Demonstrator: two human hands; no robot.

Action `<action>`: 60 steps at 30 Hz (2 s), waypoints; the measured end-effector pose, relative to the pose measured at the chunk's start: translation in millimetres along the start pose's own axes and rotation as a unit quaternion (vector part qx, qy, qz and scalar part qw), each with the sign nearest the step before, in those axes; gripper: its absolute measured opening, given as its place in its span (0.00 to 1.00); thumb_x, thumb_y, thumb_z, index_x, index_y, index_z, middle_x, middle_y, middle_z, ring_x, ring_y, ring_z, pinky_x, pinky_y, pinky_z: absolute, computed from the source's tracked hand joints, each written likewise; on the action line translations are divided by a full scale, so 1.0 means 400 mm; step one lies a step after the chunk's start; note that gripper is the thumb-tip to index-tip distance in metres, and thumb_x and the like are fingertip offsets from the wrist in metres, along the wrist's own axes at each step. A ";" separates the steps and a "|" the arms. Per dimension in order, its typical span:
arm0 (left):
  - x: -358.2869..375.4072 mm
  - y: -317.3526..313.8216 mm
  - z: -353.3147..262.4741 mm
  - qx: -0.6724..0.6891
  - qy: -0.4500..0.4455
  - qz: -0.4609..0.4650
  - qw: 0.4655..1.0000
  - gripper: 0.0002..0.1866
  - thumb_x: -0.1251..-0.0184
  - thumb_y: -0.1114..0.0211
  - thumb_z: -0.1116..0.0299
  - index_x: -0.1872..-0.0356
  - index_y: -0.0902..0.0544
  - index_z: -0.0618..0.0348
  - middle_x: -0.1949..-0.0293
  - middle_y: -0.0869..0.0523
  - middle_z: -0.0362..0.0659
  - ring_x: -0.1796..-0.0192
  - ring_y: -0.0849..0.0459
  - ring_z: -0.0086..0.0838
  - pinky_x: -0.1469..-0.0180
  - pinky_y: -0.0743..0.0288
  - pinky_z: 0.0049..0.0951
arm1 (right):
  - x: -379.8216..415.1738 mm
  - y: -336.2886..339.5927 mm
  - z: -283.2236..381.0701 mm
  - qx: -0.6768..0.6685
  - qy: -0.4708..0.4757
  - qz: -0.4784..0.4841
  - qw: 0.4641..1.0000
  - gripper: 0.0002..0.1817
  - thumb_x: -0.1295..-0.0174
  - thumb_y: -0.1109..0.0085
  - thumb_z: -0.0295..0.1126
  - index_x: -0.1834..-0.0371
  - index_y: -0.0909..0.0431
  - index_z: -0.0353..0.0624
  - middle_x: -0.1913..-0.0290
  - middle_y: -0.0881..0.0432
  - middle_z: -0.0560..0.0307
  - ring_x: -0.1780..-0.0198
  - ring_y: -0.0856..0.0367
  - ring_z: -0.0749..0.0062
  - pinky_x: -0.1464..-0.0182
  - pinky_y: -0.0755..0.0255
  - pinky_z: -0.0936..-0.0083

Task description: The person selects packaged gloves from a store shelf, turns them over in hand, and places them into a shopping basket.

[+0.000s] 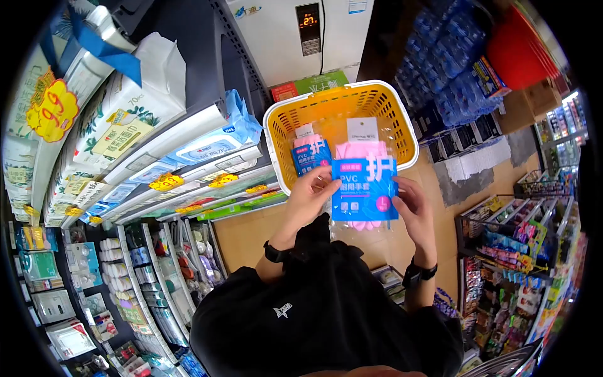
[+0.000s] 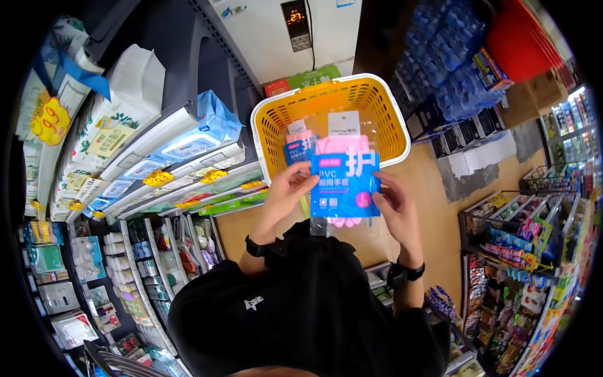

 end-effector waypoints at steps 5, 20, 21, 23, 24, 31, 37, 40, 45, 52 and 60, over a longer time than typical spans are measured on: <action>-0.097 0.068 0.032 -0.018 0.033 -0.044 0.998 0.27 0.35 0.27 0.61 0.40 0.23 0.64 0.62 0.17 0.42 0.63 0.18 0.24 0.60 0.22 0.25 | -0.216 -0.042 0.002 0.107 0.010 0.112 0.988 0.21 0.33 0.40 0.23 0.36 0.25 0.41 0.53 0.16 0.54 0.55 0.17 0.74 0.52 0.23 0.80; -0.187 0.110 0.156 -0.204 0.114 -0.183 0.955 0.45 0.39 0.28 0.47 0.33 0.32 0.76 0.48 0.20 0.60 0.48 0.17 0.46 0.46 0.22 0.37 | -0.545 -0.123 -0.220 0.205 -0.074 0.395 0.892 0.23 0.36 0.36 0.27 0.36 0.26 0.42 0.49 0.18 0.51 0.53 0.17 0.68 0.49 0.21 0.75; -0.189 0.106 0.160 -0.215 0.106 -0.195 0.951 0.45 0.40 0.28 0.46 0.33 0.32 0.76 0.46 0.20 0.62 0.44 0.18 0.51 0.42 0.24 0.39 | -0.555 -0.126 -0.227 0.195 -0.080 0.406 0.889 0.24 0.37 0.34 0.28 0.37 0.26 0.41 0.49 0.18 0.48 0.53 0.16 0.65 0.49 0.21 0.73; -0.193 0.096 0.172 -0.205 0.125 -0.207 0.948 0.45 0.40 0.28 0.46 0.33 0.31 0.75 0.45 0.20 0.63 0.43 0.19 0.51 0.41 0.24 0.40 | -0.586 -0.141 -0.241 0.183 -0.078 0.424 0.884 0.25 0.39 0.33 0.29 0.38 0.26 0.40 0.50 0.17 0.45 0.53 0.15 0.61 0.49 0.21 0.71; -0.192 0.089 0.176 -0.192 0.143 -0.206 0.949 0.45 0.40 0.28 0.47 0.33 0.31 0.75 0.45 0.20 0.63 0.42 0.19 0.52 0.41 0.24 0.41 | -0.594 -0.147 -0.254 0.222 -0.071 0.431 0.872 0.24 0.39 0.34 0.26 0.38 0.27 0.41 0.50 0.18 0.48 0.53 0.16 0.63 0.48 0.21 0.71; -0.192 0.083 0.229 -0.195 0.166 -0.213 0.943 0.46 0.39 0.31 0.43 0.32 0.32 0.74 0.42 0.19 0.64 0.39 0.18 0.52 0.38 0.25 0.41 | -0.654 -0.180 -0.407 0.236 -0.087 0.451 0.856 0.26 0.43 0.32 0.24 0.40 0.28 0.44 0.53 0.19 0.51 0.53 0.18 0.64 0.48 0.21 0.68; -0.209 0.093 0.222 -0.185 0.215 -0.185 0.941 0.41 0.34 0.31 0.49 0.33 0.33 0.74 0.46 0.16 0.59 0.44 0.14 0.42 0.41 0.22 0.34 | -0.661 -0.206 -0.465 0.267 -0.083 0.461 0.842 0.27 0.45 0.31 0.23 0.41 0.28 0.45 0.54 0.19 0.51 0.54 0.18 0.64 0.50 0.21 0.68; -0.215 0.101 0.252 -0.174 0.214 -0.171 0.946 0.43 0.34 0.32 0.46 0.33 0.32 0.75 0.45 0.16 0.59 0.44 0.15 0.41 0.41 0.22 0.34 | -0.663 -0.206 -0.497 0.282 -0.089 0.457 0.839 0.28 0.46 0.30 0.23 0.41 0.27 0.45 0.56 0.20 0.51 0.55 0.18 0.65 0.51 0.21 0.67; -0.230 0.094 0.269 -0.179 0.223 -0.127 0.950 0.47 0.39 0.33 0.38 0.32 0.31 0.71 0.45 0.16 0.61 0.43 0.15 0.48 0.41 0.22 0.38 | -0.678 -0.167 -0.529 0.303 -0.074 0.443 0.840 0.26 0.49 0.28 0.24 0.45 0.25 0.44 0.57 0.20 0.52 0.54 0.19 0.66 0.51 0.21 0.68; -0.245 0.055 0.220 -0.153 0.243 -0.035 0.957 0.45 0.37 0.32 0.39 0.31 0.30 0.69 0.42 0.17 0.58 0.45 0.14 0.41 0.45 0.20 0.33 | -0.719 -0.076 -0.538 0.367 -0.079 0.409 0.831 0.25 0.51 0.25 0.26 0.48 0.22 0.41 0.57 0.19 0.51 0.52 0.19 0.62 0.50 0.22 0.68; -0.216 0.078 0.194 -0.133 0.227 -0.125 0.957 0.42 0.32 0.35 0.42 0.31 0.31 0.69 0.38 0.19 0.56 0.43 0.15 0.41 0.44 0.21 0.34 | -0.716 -0.049 -0.483 0.530 -0.063 0.405 0.742 0.27 0.48 0.30 0.27 0.41 0.23 0.40 0.50 0.16 0.40 0.48 0.16 0.49 0.47 0.21 0.62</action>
Point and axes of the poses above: each hand's wrist, its own x-axis away from the middle knuckle, its own y-axis out of the back of the hand, z = x × y, the point moved 3 cm from there along -x, towards the middle knuckle
